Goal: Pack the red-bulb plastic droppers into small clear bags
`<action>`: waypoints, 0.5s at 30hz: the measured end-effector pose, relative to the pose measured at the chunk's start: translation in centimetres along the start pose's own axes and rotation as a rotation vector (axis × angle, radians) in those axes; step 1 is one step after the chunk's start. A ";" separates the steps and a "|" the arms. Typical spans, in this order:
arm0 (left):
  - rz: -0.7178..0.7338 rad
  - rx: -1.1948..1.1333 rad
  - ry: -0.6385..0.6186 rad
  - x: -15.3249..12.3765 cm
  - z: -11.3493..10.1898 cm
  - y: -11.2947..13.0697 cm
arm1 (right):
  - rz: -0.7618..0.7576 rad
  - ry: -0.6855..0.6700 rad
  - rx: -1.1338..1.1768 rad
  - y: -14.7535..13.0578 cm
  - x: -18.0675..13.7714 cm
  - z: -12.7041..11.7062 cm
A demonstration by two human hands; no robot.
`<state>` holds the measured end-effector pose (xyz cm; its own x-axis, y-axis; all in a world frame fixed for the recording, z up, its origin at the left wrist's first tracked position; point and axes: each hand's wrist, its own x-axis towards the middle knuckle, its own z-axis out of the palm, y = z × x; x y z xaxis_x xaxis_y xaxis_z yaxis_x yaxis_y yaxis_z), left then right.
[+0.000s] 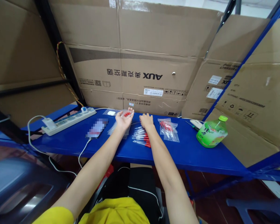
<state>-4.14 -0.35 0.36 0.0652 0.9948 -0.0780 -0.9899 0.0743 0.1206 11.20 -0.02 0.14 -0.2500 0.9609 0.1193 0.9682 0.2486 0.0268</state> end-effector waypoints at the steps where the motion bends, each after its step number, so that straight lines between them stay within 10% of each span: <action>1: 0.001 -0.010 -0.003 0.0 0.0 0.2 | -0.029 -0.002 0.002 0.4 0.0 0.0; 7: 0.056 0.007 -0.002 0.1 0.2 0.5 | -0.197 0.041 0.162 1.7 0.7 0.1; 15: 0.240 0.056 0.004 1.0 -0.1 0.9 | -0.189 0.593 0.915 2.7 -2.5 -0.8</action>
<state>-4.94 0.69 0.26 -0.1715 0.9842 -0.0441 -0.9685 -0.1602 0.1908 14.48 -1.84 0.70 -0.1149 0.7481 0.6536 0.4852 0.6164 -0.6202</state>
